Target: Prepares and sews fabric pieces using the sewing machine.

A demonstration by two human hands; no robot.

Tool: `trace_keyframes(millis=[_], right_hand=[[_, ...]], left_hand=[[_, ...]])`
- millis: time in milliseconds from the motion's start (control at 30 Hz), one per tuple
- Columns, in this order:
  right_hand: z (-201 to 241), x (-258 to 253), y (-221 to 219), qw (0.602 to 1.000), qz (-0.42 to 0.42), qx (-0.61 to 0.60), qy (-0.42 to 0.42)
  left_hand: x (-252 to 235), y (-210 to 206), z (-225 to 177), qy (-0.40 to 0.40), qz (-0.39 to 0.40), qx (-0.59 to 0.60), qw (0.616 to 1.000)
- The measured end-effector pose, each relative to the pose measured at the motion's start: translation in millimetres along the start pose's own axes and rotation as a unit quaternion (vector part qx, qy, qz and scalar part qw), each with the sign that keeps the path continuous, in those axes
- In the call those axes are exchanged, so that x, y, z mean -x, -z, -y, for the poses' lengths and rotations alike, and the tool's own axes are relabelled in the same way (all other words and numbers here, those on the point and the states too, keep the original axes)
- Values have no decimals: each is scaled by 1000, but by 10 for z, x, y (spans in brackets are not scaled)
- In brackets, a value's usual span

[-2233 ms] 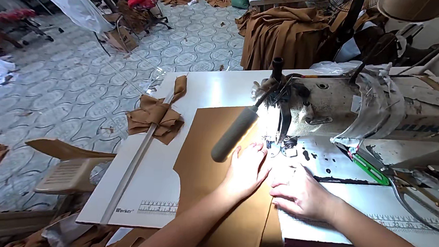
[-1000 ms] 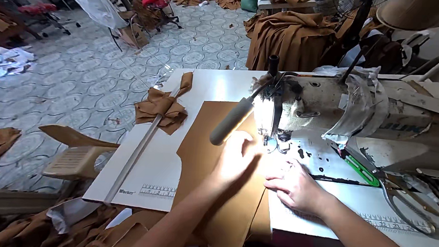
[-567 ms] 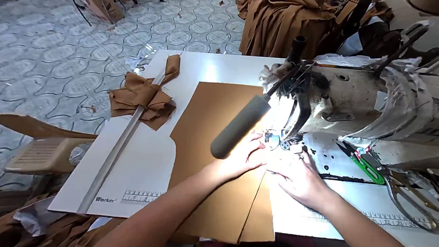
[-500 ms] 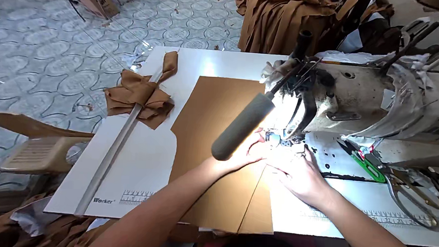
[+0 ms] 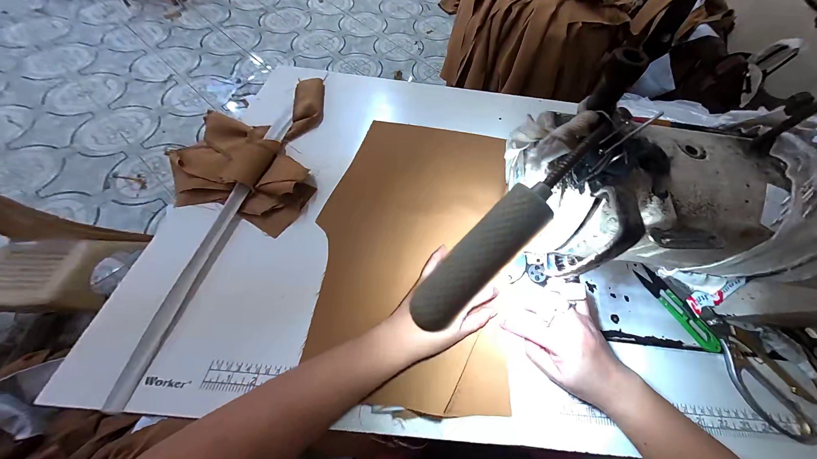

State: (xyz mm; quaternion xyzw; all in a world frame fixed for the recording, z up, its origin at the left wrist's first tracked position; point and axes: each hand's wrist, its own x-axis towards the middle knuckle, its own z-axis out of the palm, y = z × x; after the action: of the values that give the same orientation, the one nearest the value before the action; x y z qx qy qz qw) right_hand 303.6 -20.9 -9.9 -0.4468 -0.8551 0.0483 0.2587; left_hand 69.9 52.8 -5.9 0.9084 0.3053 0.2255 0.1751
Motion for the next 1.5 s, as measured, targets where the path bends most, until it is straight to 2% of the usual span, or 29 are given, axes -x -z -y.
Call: trace_keyframes(millis=[167,267,333,400,500,567,800,1000,1067,1167,1200,1233,1267,1300,1367,1433,1500], right_hand=[[38,-45,35,997,37,0,-64],[52,-69,38,993,66,10,-99],[56,-61,38,993,76,8,-94],[34,-31,45,998,43,-5,-52],[-4,-9,38,1000,7,-16,-6],[-8,-10,29,1000,13,-21,-6],[16,-43,47,999,15,25,-27],[23,-48,42,999,21,29,-41],[15,-48,29,998,21,31,-43],[3,-61,14,999,20,20,-42],[3,-68,13,999,20,14,-42],[8,-79,18,999,20,10,-42],[21,-88,25,999,20,5,-45],[32,-91,33,998,22,-1,-52],[30,-112,69,994,50,-28,-88],[26,-213,187,980,127,-79,-134],[-3,-364,296,964,189,-109,-152]], left_hand=[[-270,29,334,36,84,7,996],[-465,117,405,34,108,-14,994],[-447,147,361,5,93,-54,994],[-259,101,214,-34,55,-74,995],[100,-3,-41,-52,15,-27,998],[176,-32,-27,-45,13,5,999],[-228,83,351,-58,46,82,994],[-566,70,653,-75,37,79,993],[-619,82,679,-72,17,72,995],[-614,72,689,-72,-80,16,994],[-597,104,695,-56,-120,-16,991],[-569,189,692,-14,-124,-45,991],[-518,319,661,58,-80,-69,993],[-454,479,581,153,10,-85,984],[-335,734,292,317,172,-102,927],[-152,850,-97,363,271,-139,881],[-10,910,-468,354,358,-137,853]])
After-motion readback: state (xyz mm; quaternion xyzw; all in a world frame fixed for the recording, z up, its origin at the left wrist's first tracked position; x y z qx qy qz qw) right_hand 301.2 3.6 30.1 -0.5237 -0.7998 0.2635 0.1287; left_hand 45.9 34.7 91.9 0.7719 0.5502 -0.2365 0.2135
